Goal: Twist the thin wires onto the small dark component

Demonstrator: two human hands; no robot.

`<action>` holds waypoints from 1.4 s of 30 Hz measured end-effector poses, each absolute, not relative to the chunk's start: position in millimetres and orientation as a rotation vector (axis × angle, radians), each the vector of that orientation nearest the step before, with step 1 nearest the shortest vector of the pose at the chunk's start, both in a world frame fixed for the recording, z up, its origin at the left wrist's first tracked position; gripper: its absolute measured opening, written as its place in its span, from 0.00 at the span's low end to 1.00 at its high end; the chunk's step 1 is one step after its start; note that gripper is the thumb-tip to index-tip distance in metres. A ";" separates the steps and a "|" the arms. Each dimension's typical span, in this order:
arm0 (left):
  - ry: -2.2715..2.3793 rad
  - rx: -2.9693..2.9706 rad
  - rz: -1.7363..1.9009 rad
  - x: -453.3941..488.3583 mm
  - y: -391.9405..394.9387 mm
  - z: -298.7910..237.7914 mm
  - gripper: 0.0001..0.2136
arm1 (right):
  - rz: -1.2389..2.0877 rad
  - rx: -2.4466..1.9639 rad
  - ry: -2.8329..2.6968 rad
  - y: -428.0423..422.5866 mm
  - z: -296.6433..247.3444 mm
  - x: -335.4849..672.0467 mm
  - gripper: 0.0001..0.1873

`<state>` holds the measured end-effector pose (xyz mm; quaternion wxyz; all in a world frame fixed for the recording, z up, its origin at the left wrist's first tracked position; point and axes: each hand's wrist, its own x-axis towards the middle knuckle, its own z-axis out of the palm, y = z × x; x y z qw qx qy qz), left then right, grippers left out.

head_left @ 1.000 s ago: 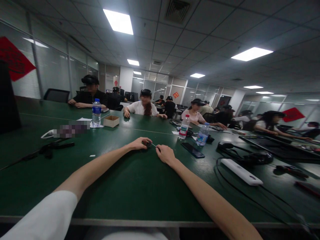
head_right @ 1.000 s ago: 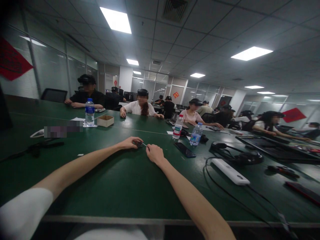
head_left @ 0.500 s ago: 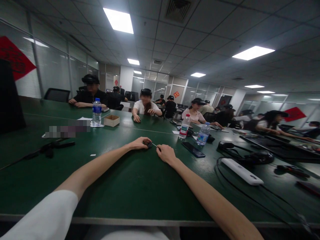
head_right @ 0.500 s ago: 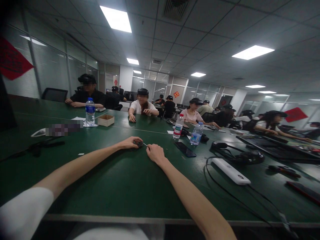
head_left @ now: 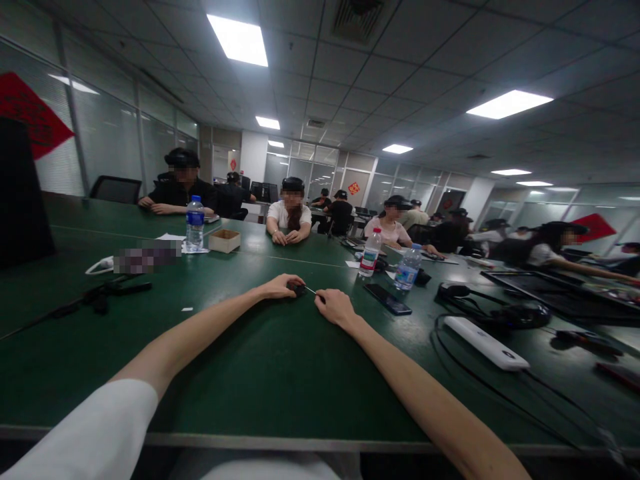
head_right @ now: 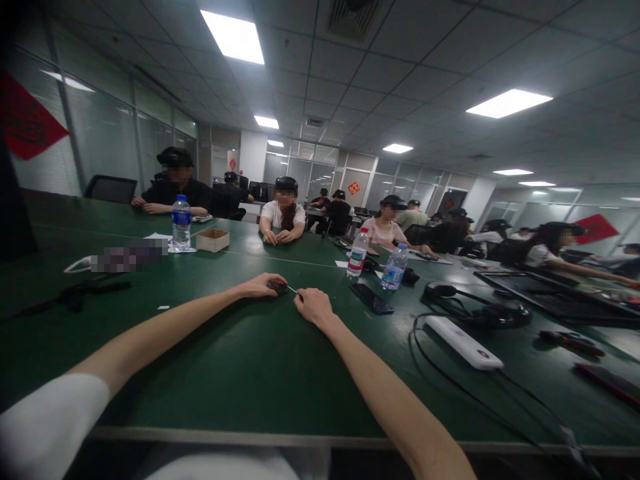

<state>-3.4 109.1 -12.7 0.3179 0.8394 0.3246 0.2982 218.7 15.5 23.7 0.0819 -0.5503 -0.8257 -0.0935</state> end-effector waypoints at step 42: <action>0.771 2.105 0.761 -2.3 98.6 -6.2 0.29 | -0.181 -1.642 -2.345 18.7 18.2 219.4 0.19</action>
